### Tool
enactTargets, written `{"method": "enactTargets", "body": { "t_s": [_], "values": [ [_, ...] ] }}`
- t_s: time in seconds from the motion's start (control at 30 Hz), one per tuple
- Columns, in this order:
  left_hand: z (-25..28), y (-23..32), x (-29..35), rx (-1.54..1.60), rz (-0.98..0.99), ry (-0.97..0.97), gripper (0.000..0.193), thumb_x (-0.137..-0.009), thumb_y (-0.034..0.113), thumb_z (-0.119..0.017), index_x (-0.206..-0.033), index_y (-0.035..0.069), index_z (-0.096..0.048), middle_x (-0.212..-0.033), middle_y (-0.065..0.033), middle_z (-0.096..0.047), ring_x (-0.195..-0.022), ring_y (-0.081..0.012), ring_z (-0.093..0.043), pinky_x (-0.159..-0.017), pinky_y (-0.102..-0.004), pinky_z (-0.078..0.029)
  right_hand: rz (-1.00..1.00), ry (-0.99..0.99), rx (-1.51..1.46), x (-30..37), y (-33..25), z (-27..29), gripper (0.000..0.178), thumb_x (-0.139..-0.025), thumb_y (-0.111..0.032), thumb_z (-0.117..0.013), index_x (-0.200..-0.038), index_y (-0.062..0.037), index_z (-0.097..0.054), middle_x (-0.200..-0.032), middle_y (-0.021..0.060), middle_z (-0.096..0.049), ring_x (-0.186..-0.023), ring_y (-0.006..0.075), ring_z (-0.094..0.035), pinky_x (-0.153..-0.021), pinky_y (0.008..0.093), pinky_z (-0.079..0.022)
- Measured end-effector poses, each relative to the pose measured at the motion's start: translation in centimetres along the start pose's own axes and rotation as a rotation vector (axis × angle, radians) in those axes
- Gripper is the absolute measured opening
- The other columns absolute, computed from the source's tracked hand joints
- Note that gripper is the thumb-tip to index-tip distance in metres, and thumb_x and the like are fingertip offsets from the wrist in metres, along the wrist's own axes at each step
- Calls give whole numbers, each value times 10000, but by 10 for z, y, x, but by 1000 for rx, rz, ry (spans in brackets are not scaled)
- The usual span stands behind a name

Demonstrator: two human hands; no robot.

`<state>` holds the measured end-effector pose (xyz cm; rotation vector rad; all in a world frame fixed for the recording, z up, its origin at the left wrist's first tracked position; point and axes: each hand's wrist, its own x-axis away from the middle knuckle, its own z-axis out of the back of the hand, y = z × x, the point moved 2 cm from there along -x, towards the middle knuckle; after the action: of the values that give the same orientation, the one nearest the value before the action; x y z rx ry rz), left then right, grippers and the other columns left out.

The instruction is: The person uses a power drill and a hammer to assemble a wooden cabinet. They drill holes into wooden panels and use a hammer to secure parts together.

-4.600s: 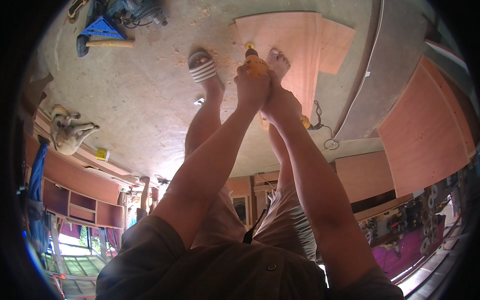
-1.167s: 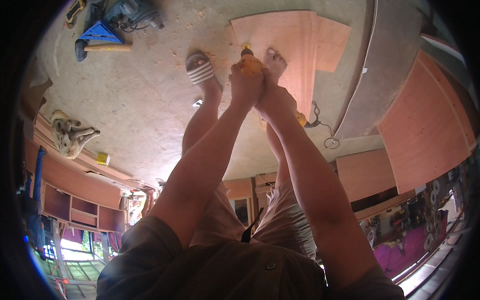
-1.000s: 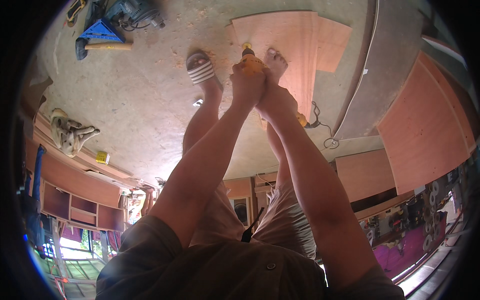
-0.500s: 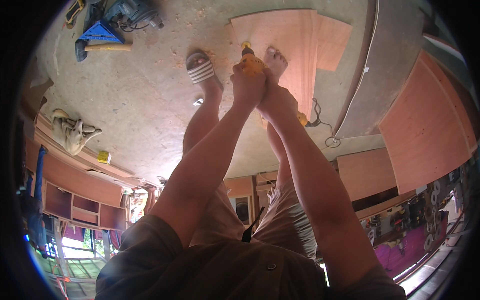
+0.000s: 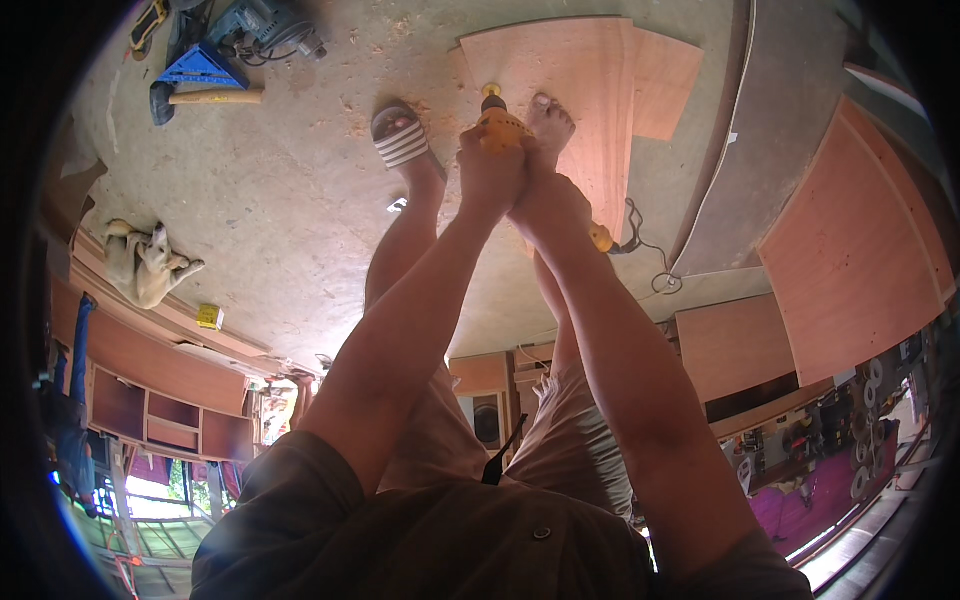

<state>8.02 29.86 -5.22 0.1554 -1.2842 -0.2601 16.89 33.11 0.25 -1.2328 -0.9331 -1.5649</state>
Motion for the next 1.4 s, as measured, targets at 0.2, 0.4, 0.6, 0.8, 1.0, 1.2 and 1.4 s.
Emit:
{"method": "enactTargets", "body": {
  "t_s": [0.2, 0.4, 0.6, 0.8, 1.0, 1.2, 1.4],
  "values": [
    [3, 0, 0, 8, -25, 26, 658, -832, 228, -652, -1382, -31, -398, -1301, -390, -504, -1186, -485, -581, -1017, -492, -502, -5, -6, 11, 2, -4, 2, 805, -900, -481, -615, -1582, -281, -236, -1086, 195, -740, -1042, 384, -716, -884, 490, -566],
    [1, -4, -5, 18, -32, 30, 655, -833, 229, -646, -1377, -43, -402, -1286, -391, -516, -1167, -490, -593, -1008, -488, -510, -49, -43, 19, 5, -11, 10, 777, -907, -434, -613, -1580, -287, -252, -1140, 172, -734, -1096, 345, -706, -927, 460, -548],
    [0, -1, -9, -44, -98, 16, 684, -824, 232, -652, -1389, -44, -383, -1295, -378, -486, -1159, -493, -589, -1010, -478, -510, -49, -62, 47, 2, -10, 12, 777, -918, -440, -602, -1582, -298, -224, -1159, 165, -732, -1104, 341, -706, -925, 458, -551],
    [3, 10, -3, 44, 40, -19, 710, -814, 198, -654, -1416, -32, -357, -1326, -359, -410, -1162, -503, -570, -1015, -470, -508, -53, -68, 50, 1, -11, 16, 764, -923, -471, -567, -1582, -299, -219, -1140, 154, -739, -1087, 337, -714, -917, 456, -552],
    [-1, 14, 0, 28, 74, -2, 731, -818, 204, -653, -1443, -24, -350, -1330, -343, -417, -1176, -492, -572, -1027, -470, -501, -58, -94, 61, 2, -9, 21, 791, -915, -498, -558, -1592, -297, -201, -1088, 152, -752, -1058, 336, -724, -904, 451, -552],
    [-5, 13, 2, 13, 85, -15, 743, -824, 205, -646, -1462, -13, -334, -1349, -335, -404, -1181, -490, -572, -1039, -467, -497, -65, -97, 68, 2, -7, 22, 807, -915, -508, -562, -1597, -290, -190, -1066, 154, -754, -1068, 334, -723, -903, 454, -554],
    [-2, 10, 1, -8, 65, -14, 735, -831, 198, -640, -1463, -12, -329, -1350, -337, -401, -1180, -489, -570, -1039, -464, -500, -67, -110, 44, 1, -7, 17, 799, -918, -506, -562, -1593, -284, -196, -1125, 165, -741, -1084, 337, -717, -910, 455, -552]
  ]
}}
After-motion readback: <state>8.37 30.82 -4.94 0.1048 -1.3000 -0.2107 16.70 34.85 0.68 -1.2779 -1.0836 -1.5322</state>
